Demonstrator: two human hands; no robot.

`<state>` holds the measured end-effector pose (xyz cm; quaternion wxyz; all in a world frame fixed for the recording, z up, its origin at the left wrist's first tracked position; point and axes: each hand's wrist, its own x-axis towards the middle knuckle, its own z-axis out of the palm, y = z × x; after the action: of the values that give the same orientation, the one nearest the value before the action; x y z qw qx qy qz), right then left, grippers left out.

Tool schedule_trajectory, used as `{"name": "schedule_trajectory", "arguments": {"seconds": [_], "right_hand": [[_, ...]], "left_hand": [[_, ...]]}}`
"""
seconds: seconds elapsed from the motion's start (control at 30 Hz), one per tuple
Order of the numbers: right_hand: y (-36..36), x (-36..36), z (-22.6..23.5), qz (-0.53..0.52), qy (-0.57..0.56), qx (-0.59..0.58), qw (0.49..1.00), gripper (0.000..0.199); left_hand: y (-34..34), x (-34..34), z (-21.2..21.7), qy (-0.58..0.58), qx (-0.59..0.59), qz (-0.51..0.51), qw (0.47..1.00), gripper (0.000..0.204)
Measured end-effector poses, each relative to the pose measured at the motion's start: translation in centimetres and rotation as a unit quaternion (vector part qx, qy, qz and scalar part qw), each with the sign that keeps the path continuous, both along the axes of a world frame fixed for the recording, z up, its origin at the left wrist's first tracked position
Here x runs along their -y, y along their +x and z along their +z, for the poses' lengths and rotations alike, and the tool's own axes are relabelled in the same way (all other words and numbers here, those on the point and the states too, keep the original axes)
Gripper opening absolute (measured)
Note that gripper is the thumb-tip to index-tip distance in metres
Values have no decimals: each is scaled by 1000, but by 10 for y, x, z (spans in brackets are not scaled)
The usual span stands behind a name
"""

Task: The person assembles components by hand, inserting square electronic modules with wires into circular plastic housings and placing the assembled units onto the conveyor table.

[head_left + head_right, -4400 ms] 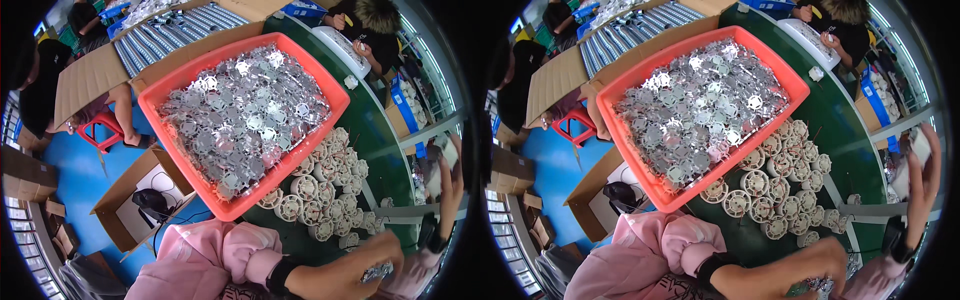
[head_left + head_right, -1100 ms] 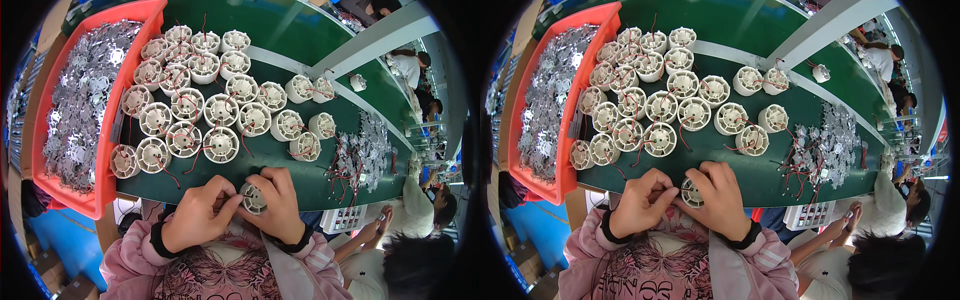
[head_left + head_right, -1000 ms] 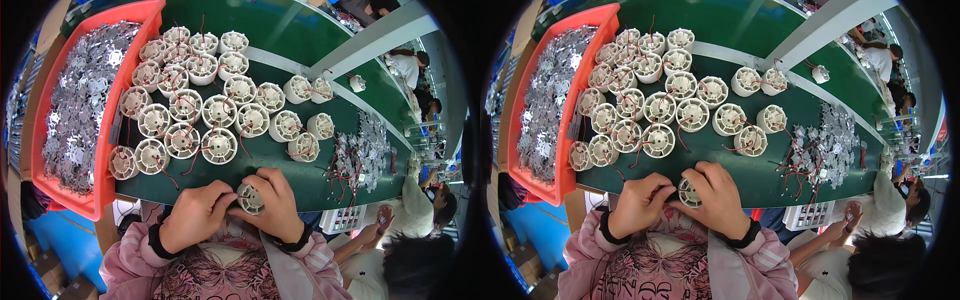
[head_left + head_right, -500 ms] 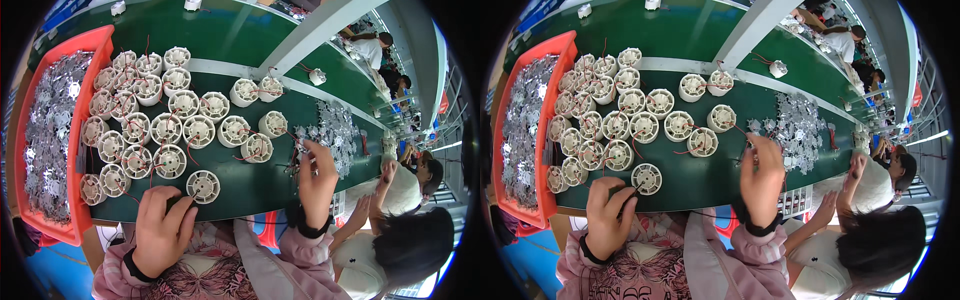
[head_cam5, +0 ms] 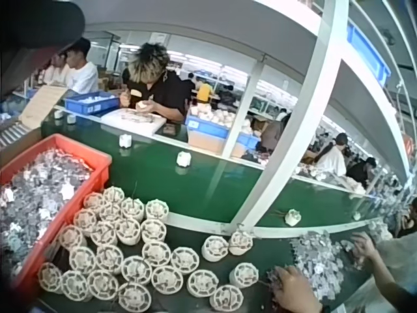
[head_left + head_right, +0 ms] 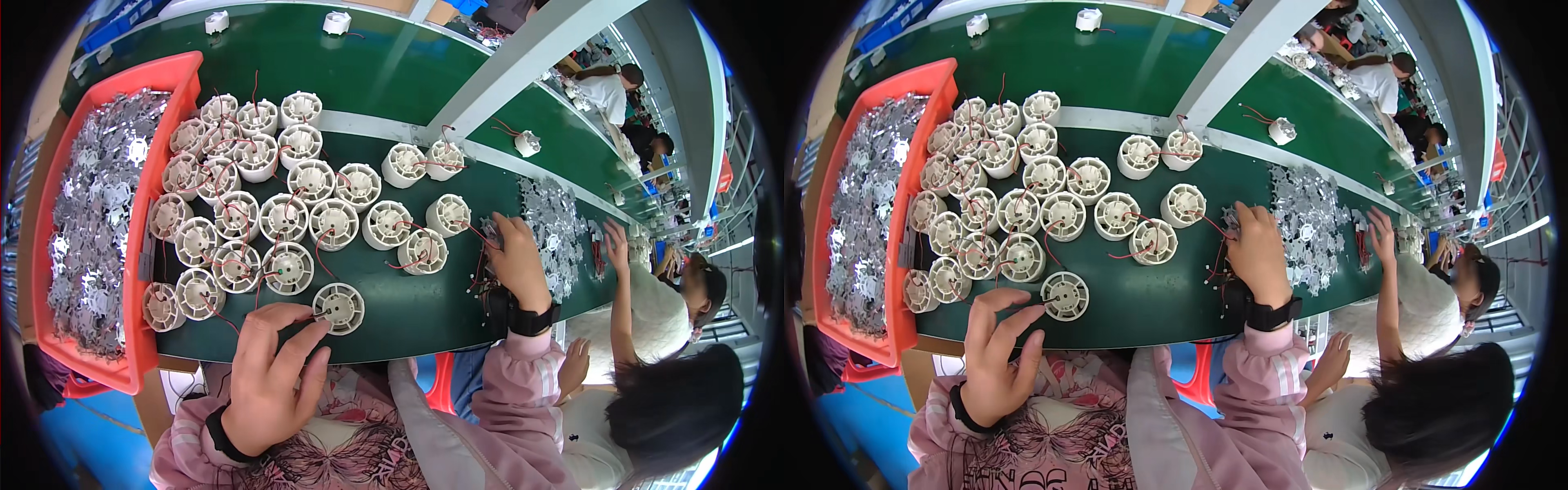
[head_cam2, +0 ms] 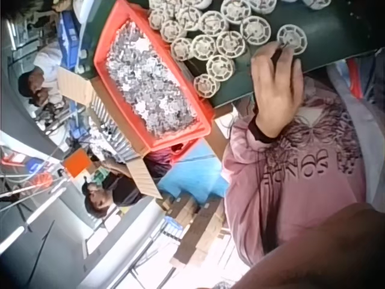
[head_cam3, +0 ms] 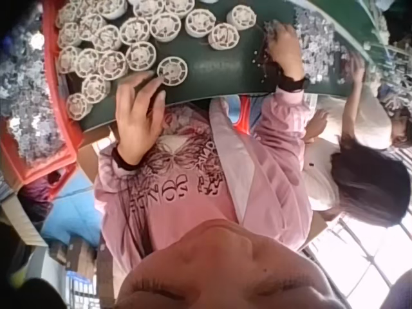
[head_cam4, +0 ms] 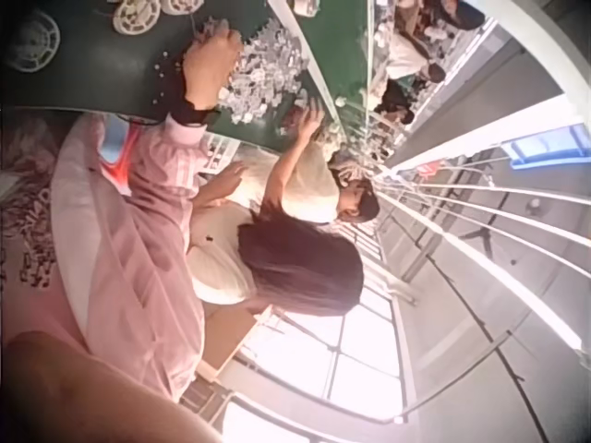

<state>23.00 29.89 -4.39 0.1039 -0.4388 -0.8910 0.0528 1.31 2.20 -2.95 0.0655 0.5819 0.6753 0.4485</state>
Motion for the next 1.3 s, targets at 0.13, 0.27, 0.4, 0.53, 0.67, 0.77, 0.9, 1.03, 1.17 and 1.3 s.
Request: {"name": "schedule_trajectory", "arguments": {"seconds": [0.13,0.27,0.4,0.53,0.67,0.77,0.9,1.03,1.17,1.3], "right_hand": [[-1,-5,2,12,-19,-5,1000,42],[5,-13,-8,50,-16,-50,997,41],[2,-10,-4,59,-33,-66,996,38],[0,-6,3,16,-30,-53,998,39],[3,10,22,-77,24,-154,985,42],[1,46,58,-105,60,-248,961,38],[-16,109,81,46,66,-290,954,32],[-29,123,79,189,-46,-257,947,28],[-41,105,44,-42,-184,-435,881,20],[-40,116,41,16,-198,-528,826,18]], "left_hand": [[0,0,1,0,6,-4,1000,32],[1,2,3,0,5,-11,1000,29],[1,2,2,6,3,-6,1000,30],[2,3,3,22,1,-10,1000,33],[2,5,6,38,19,-43,998,31],[1,6,11,50,57,-77,994,28],[2,-4,20,95,88,-142,981,34],[17,-16,29,93,133,-187,969,42],[27,-25,6,36,174,-181,967,48],[26,-25,-1,-7,221,-167,961,49]]}}
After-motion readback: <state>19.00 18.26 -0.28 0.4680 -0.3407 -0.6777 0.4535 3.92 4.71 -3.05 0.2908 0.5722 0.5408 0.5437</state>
